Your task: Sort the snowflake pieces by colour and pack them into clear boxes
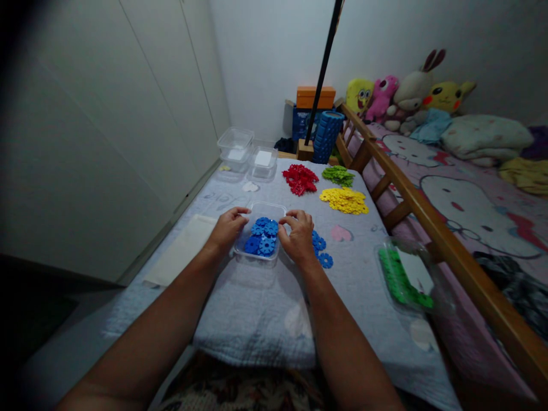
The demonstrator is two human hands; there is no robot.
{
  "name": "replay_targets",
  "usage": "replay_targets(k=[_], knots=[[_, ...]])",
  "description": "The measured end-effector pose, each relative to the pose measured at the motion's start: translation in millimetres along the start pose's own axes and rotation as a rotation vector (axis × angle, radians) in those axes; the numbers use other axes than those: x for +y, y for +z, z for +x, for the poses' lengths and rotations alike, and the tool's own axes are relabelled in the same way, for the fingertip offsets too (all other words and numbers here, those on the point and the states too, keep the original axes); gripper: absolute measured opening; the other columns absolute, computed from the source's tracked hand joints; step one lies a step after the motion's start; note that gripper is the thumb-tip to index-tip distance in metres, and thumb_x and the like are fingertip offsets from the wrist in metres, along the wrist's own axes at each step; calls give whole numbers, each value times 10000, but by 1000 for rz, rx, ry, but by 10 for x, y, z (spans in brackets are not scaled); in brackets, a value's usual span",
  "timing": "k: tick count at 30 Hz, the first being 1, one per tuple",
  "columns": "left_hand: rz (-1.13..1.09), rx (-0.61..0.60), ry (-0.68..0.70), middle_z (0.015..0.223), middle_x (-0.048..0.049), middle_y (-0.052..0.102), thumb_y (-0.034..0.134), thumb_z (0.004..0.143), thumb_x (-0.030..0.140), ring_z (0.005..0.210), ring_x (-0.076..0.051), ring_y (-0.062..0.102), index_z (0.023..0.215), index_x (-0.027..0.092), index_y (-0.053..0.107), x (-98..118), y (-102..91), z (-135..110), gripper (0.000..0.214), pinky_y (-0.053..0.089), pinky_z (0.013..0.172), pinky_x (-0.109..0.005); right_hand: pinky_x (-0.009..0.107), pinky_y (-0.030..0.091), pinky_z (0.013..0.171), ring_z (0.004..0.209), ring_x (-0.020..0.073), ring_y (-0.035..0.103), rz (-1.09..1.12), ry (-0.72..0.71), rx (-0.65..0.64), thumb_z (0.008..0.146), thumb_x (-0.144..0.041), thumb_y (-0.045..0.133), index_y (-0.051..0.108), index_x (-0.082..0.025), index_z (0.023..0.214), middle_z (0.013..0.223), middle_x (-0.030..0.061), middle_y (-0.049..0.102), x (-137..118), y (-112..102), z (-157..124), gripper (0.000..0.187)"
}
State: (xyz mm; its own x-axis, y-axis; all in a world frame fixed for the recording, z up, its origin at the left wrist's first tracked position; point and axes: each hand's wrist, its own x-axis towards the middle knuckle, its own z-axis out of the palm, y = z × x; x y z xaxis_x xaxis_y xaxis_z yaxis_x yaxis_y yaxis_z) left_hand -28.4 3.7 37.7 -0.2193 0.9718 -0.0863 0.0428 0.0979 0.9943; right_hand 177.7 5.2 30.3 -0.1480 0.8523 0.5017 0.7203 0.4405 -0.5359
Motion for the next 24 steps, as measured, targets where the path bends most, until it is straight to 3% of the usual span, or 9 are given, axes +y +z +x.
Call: replay_targets(k=[8,14,18,24], knots=[[1,2,-5,551,83,415,626,639,278,480,-96,353,965,161,666,0,-2,-7,348,265,491,-229,416,427,975,1028,252,585,-24,81,103,835,-220,574,736,-216,886,995,78,655,346,-220,55,170],[7,-1,-1,558,80,430,626,637,282,485,-100,368,961,159,662,3,-3,-7,348,270,485,-230,385,432,899,930,254,593,-310,284,-101,788,-196,590,763,-194,937,943,104,680,786,-372,-17,229],[8,9,4,562,80,428,634,635,292,490,-100,368,964,159,667,-13,-1,-1,356,275,492,-229,352,424,826,857,231,580,-397,277,-214,765,-205,640,758,-203,901,860,84,679,888,-356,-78,180],[9,2,6,562,77,436,631,630,296,491,-106,381,961,166,667,-28,-2,16,357,277,493,-234,327,417,784,829,213,583,-333,245,-219,751,-177,649,728,-217,882,838,59,675,871,-310,-71,158]])
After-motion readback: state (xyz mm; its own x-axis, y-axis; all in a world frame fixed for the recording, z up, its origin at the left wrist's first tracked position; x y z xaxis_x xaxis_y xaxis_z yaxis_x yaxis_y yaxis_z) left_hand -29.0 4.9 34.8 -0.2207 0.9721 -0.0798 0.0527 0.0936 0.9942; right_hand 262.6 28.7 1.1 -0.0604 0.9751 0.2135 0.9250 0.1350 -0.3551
